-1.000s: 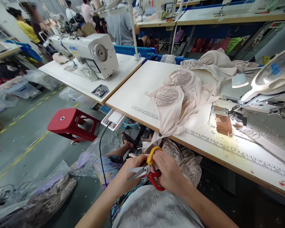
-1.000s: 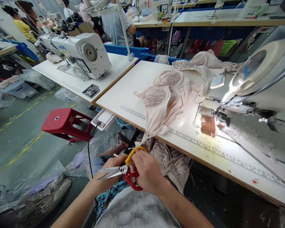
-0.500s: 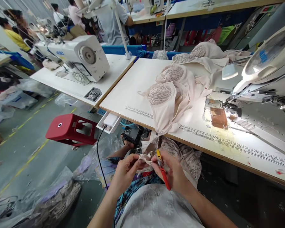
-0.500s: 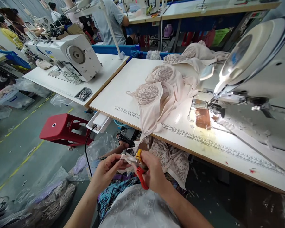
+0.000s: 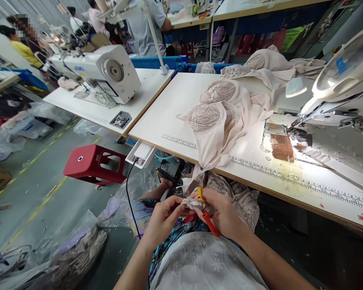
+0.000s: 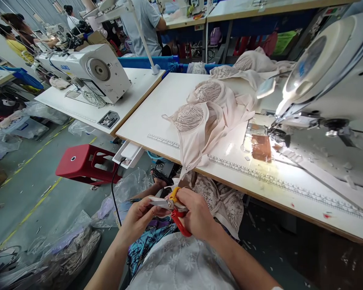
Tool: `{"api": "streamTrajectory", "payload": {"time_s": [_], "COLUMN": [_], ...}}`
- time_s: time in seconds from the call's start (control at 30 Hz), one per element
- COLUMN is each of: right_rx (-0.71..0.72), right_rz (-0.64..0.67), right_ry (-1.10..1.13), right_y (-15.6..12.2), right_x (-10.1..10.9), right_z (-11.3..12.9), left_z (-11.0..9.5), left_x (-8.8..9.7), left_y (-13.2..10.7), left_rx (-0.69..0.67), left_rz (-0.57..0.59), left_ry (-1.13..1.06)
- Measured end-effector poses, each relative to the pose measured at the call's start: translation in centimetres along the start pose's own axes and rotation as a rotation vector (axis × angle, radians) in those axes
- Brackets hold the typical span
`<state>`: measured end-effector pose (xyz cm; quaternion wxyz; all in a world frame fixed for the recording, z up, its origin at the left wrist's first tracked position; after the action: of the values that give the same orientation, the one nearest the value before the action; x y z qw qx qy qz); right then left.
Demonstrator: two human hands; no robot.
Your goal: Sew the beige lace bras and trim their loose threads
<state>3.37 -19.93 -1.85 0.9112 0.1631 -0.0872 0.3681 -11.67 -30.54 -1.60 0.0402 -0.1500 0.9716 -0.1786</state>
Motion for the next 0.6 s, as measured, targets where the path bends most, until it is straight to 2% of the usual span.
{"api": "streamTrajectory", "payload": {"time_s": [0.2,0.37,0.6], "right_rx": [0.012,-0.079,-0.162], "right_rz": [-0.061,-0.115,-0.116], "right_ry": [-0.026,0.014,0.054], "right_y": [0.12,-0.41,-0.47], "right_x": [0.26,0.53,0.46], "right_z": [0.01,0.04,0.25], "left_z": [-0.09,-0.39,0.41], "left_x": [-0.12,0.14,0.35], "left_y": [0.01,0.12,0.44], "left_rx": [0.027,0.091,0.049], "left_rz": [0.001,-0.009,-0.007], "left_ry": [-0.068,-0.157,-0.194]}}
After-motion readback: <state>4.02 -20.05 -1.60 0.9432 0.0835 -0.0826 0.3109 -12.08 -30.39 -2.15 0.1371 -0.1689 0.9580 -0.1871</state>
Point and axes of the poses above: each hand's wrist, its own y-axis towards the middle knuckle, its own x-axis out of the back of the hand, z = x × y, the point moved 2 cm from there along y, towards the middle knuckle, and after that the axes turned 4 degrees about -z, right-handed, at the moved point
